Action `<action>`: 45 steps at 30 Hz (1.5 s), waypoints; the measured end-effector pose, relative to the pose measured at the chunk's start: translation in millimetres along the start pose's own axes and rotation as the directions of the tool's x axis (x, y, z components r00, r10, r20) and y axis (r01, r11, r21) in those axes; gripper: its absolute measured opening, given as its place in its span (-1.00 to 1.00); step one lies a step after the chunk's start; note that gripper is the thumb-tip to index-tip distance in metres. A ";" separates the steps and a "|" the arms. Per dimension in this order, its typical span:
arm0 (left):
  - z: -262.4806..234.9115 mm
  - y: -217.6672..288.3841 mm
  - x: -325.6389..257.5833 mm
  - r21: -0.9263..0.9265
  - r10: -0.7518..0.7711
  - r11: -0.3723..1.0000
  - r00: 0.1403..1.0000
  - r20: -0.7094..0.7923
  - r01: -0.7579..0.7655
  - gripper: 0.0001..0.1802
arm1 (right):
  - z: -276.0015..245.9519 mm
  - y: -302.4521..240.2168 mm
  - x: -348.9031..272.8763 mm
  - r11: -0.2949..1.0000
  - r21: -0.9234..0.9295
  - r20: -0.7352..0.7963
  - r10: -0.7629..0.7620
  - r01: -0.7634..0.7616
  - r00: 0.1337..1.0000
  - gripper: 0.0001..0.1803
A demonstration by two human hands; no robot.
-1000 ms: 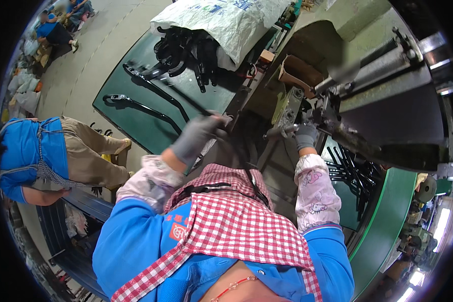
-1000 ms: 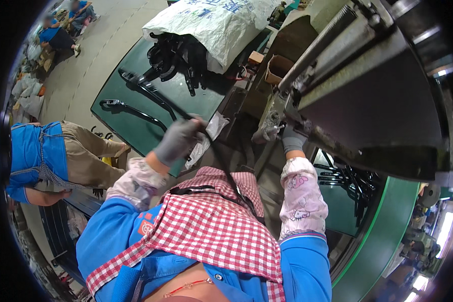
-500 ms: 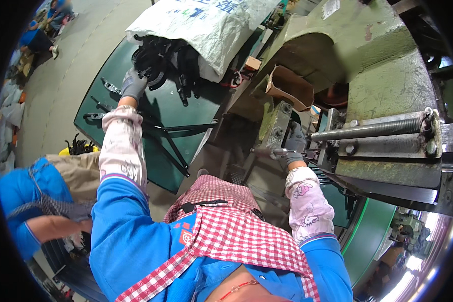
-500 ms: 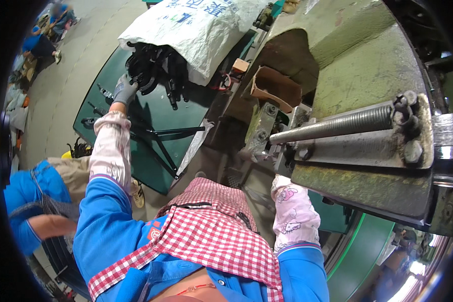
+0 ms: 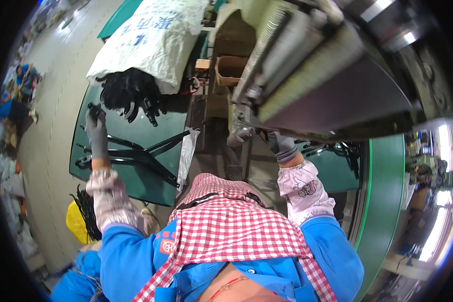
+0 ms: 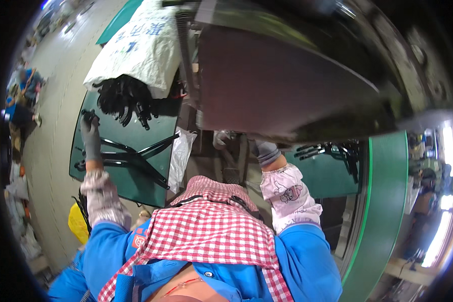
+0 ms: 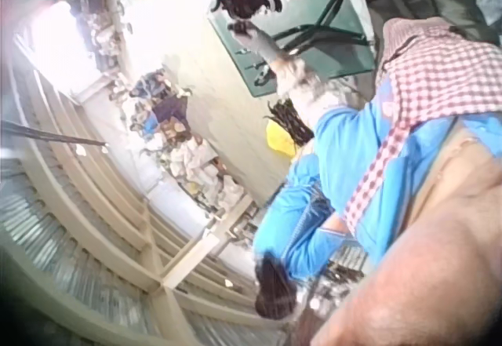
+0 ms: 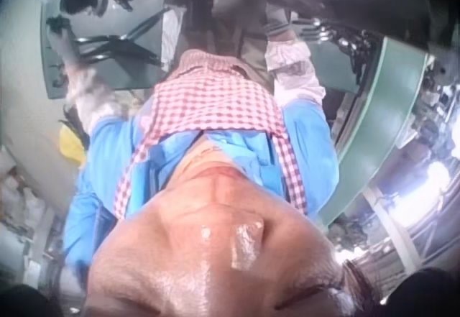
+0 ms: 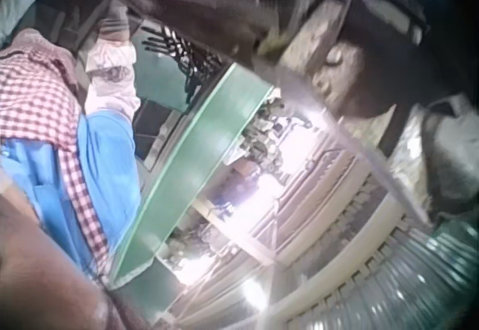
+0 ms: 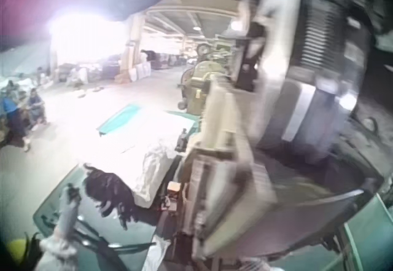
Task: The person repeatedly picks black plastic components from a green workbench, inserts them into a press-like machine, and removes the processed parts. The cycle continues with the person handling the parts one at a time and placing them back on the bench.
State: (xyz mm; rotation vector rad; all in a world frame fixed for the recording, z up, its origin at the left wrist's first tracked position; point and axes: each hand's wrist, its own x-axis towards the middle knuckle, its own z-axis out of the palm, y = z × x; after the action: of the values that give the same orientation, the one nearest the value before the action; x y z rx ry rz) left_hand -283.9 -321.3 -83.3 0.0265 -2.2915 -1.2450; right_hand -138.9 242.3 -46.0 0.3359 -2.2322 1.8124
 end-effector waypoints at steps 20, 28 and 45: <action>139.5 345.7 -285.7 -0.269 0.007 0.602 0.332 0.943 0.752 -0.43 | -101.5 -10.6 -11.1 0.768 -0.514 -0.091 0.393 -0.382 0.915 -0.33; 158.9 359.5 -316.2 -0.138 -0.037 0.915 0.421 0.906 0.379 -0.35 | -276.9 130.4 -132.1 -0.080 -0.863 -0.474 0.472 -0.499 0.743 -0.38; 72.2 365.4 -208.3 -0.101 0.395 0.858 0.522 0.756 -0.503 -0.44 | -125.2 -158.3 -53.8 0.736 -0.615 0.573 0.169 0.285 0.802 -0.60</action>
State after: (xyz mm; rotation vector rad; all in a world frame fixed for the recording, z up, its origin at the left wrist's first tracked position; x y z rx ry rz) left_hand -54.9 -1.0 81.0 -1.2102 -2.7701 -0.8864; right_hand -30.4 334.2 107.0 0.9087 -3.0620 0.7493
